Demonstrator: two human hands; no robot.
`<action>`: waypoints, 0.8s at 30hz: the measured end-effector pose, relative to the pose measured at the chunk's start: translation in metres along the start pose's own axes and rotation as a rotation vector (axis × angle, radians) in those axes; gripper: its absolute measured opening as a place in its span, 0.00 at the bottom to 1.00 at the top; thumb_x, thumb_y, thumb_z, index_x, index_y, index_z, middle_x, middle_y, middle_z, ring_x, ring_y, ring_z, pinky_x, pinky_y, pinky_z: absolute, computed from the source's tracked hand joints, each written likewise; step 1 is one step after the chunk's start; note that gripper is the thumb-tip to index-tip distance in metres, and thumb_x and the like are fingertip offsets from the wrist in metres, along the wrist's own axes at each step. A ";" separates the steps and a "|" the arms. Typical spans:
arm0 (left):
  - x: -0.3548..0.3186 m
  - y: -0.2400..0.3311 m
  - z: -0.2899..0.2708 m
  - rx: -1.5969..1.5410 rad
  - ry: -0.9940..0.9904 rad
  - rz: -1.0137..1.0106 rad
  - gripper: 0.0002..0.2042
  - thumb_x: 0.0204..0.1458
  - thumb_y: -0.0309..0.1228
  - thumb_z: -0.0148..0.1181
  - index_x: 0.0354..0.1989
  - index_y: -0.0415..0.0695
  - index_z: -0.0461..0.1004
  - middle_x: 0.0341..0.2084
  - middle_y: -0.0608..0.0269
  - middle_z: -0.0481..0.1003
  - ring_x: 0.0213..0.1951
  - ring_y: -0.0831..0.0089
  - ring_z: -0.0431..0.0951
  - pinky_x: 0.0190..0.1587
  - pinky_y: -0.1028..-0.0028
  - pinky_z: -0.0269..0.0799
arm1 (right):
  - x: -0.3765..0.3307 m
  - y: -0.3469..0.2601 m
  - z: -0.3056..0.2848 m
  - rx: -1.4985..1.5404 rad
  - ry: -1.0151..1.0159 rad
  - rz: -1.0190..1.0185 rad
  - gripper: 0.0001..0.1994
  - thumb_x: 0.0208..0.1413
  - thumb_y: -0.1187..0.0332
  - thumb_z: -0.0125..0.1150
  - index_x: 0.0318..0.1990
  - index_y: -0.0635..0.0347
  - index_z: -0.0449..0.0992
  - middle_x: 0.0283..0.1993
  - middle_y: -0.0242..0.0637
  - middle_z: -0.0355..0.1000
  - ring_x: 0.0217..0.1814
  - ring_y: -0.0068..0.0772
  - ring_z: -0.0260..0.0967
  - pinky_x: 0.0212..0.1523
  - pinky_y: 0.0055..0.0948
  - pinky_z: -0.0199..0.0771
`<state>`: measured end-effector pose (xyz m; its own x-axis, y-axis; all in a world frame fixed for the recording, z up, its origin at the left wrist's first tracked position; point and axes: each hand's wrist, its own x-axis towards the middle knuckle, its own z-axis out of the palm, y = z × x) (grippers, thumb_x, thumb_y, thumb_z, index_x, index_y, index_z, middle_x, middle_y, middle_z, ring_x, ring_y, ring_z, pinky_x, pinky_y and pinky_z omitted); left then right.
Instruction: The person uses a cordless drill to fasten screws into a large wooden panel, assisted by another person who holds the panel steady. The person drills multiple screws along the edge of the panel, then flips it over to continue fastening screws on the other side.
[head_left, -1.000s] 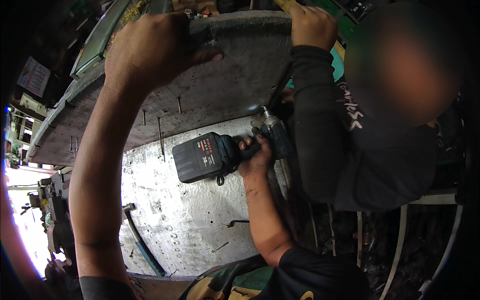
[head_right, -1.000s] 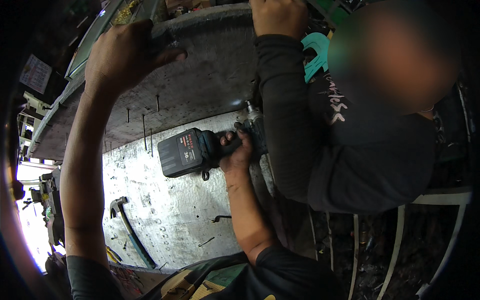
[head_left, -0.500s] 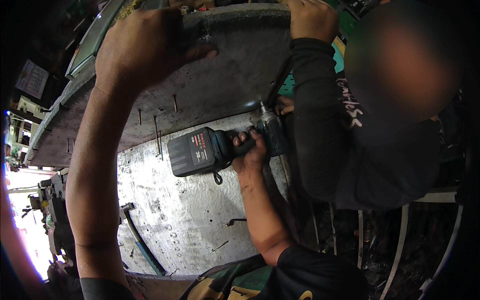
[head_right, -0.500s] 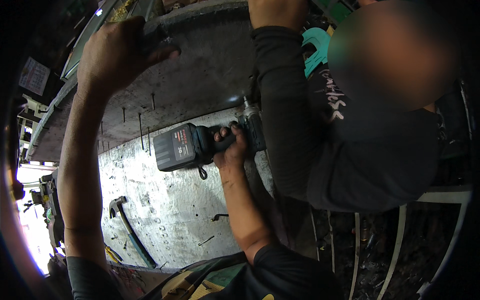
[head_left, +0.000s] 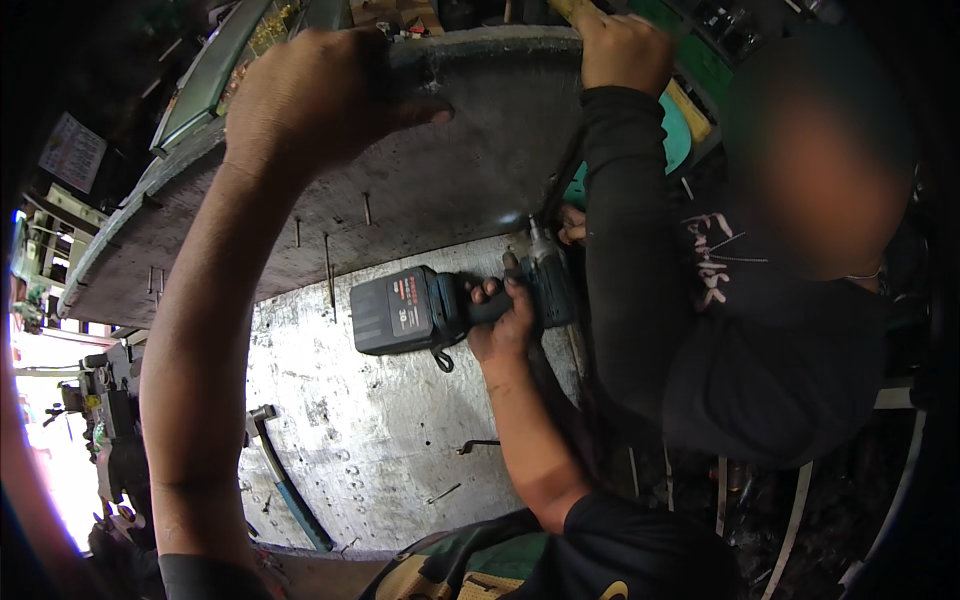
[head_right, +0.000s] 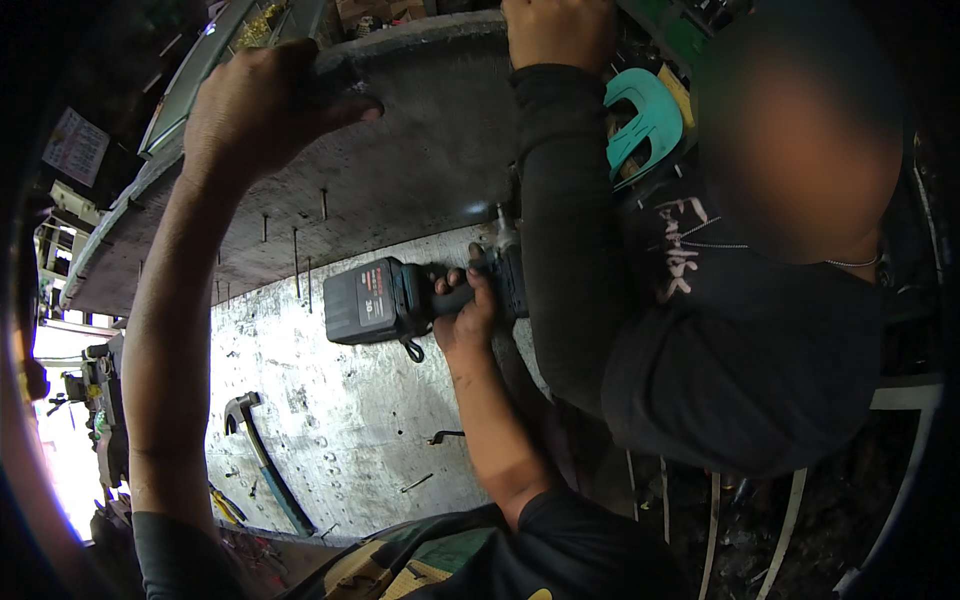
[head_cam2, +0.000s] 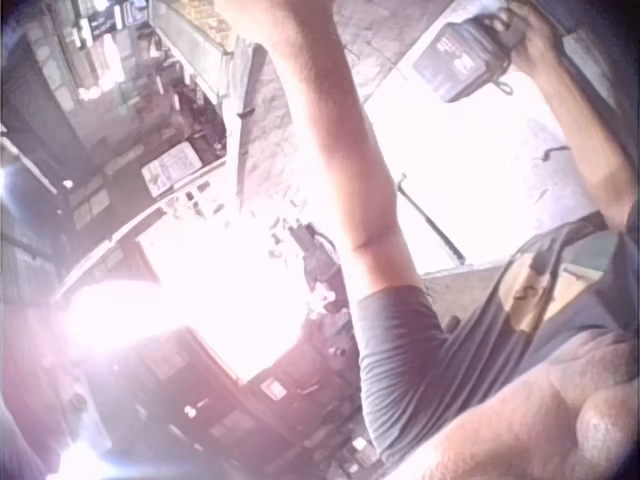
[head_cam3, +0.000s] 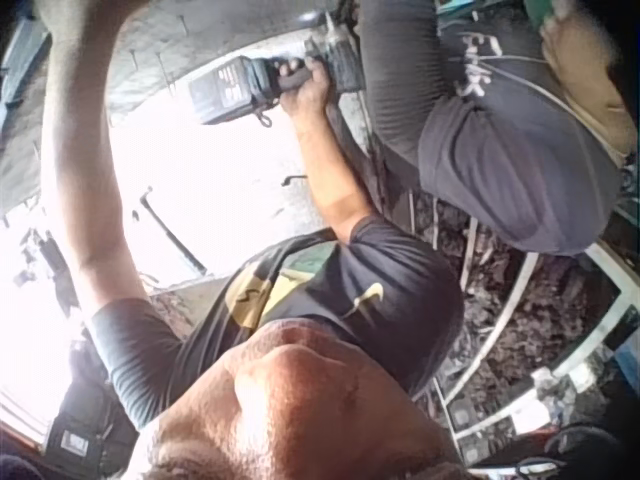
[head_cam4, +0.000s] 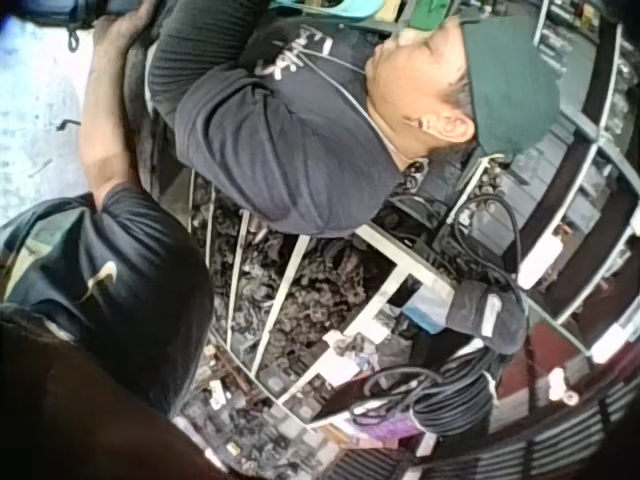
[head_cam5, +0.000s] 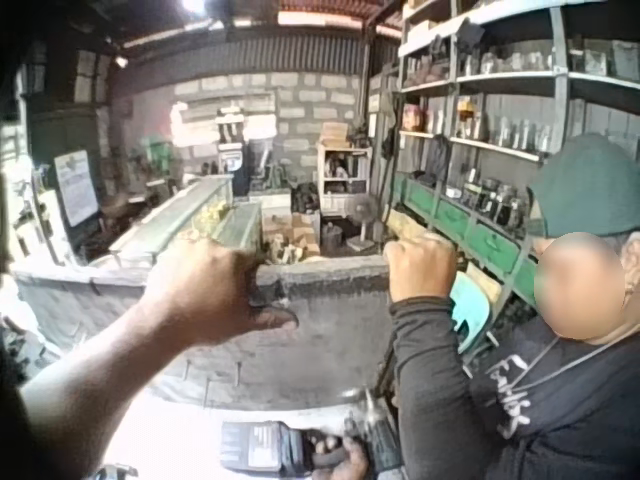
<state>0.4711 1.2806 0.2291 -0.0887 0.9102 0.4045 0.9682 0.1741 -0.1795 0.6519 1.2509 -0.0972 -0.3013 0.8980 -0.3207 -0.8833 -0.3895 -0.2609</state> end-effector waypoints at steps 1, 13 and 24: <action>-0.002 0.003 -0.001 -0.005 0.003 -0.008 0.32 0.48 0.66 0.71 0.42 0.46 0.84 0.29 0.55 0.85 0.36 0.60 0.89 0.40 0.58 0.86 | -0.011 -0.001 -0.003 -0.012 -0.002 -0.011 0.24 0.59 0.62 0.61 0.64 0.51 0.73 0.30 0.32 0.69 0.34 0.33 0.68 0.59 0.42 0.74; 0.000 -0.013 -0.010 -0.115 -0.114 0.035 0.31 0.50 0.57 0.75 0.54 0.46 0.79 0.42 0.52 0.85 0.45 0.56 0.88 0.51 0.58 0.85 | -0.147 -0.015 0.029 -0.591 -0.442 0.200 0.08 0.65 0.65 0.63 0.40 0.61 0.76 0.34 0.35 0.75 0.37 0.27 0.73 0.47 0.29 0.74; -0.014 -0.036 -0.010 -0.171 -0.136 0.114 0.28 0.53 0.45 0.75 0.55 0.42 0.71 0.42 0.47 0.83 0.47 0.47 0.85 0.51 0.52 0.81 | -0.189 0.018 0.079 -1.159 -1.116 -0.090 0.20 0.73 0.65 0.53 0.68 0.63 0.70 0.68 0.42 0.72 0.67 0.33 0.72 0.71 0.34 0.70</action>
<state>0.4394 1.2578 0.2387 0.0039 0.9645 0.2642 0.9982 0.0119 -0.0581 0.6648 1.0903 0.0302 -0.8221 0.4167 0.3881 -0.3344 0.1982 -0.9213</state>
